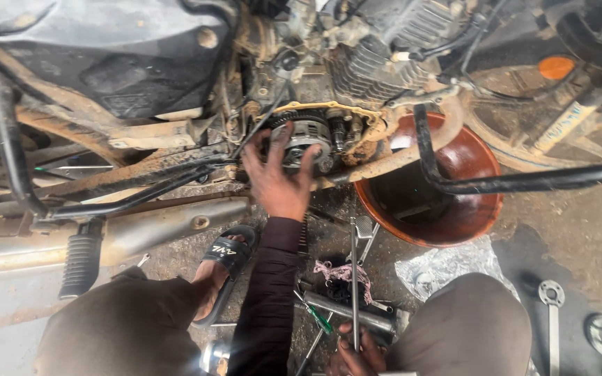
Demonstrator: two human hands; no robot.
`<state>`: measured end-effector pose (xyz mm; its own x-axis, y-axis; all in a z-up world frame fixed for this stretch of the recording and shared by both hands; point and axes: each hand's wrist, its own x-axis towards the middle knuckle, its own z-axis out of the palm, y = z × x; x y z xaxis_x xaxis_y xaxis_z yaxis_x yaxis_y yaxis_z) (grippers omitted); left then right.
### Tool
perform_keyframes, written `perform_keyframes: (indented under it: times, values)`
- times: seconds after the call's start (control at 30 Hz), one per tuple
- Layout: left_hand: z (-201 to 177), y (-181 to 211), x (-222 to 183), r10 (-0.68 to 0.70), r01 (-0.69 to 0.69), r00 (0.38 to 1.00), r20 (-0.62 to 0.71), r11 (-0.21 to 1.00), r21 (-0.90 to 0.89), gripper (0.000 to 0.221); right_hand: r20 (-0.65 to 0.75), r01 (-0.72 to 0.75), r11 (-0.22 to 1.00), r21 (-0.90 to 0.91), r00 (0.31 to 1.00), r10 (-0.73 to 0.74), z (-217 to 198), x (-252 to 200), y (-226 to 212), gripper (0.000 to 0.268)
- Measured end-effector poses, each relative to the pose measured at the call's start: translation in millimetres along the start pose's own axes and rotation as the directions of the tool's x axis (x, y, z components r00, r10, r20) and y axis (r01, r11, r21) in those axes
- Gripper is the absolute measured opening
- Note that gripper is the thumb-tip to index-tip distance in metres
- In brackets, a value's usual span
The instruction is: Disassembling and inspecting the clutch assembly of a motorcycle engine.
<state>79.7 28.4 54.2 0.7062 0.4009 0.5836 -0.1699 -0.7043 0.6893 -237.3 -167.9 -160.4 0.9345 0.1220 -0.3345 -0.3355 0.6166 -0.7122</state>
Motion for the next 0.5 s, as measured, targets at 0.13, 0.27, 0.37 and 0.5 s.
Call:
perform_keyframes:
  times: [0.13, 0.27, 0.37, 0.5]
  values:
    - [-4.1, -3.8, 1.2, -0.004, 0.000, 0.999, -0.053, 0.997, -0.076, 0.053, -0.084, -0.027, 0.996, 0.091, 0.996, 0.035, -4.7, -8.9, 9.2, 0.030]
    - [-6.5, -6.7, 2.6, -0.018, 0.017, 1.000, -0.009, 0.995, -0.099, 0.050, 0.008, -0.077, 0.974, 0.214, 0.997, 0.077, -4.6, -12.5, 7.7, 0.027]
    - [-7.8, -7.2, 1.4, -0.046, 0.048, 0.999, 0.023, 0.990, -0.132, 0.047, 0.114, -0.129, 0.936, 0.327, 0.989, 0.096, -2.5, -14.4, 4.9, 0.027]
    - [-11.2, -11.2, -6.0, 0.089, -0.085, 0.996, 0.025, 0.989, -0.117, 0.050, 0.259, -0.206, 0.866, 0.456, 0.961, 0.092, 4.0, -18.3, 0.0, 0.031]
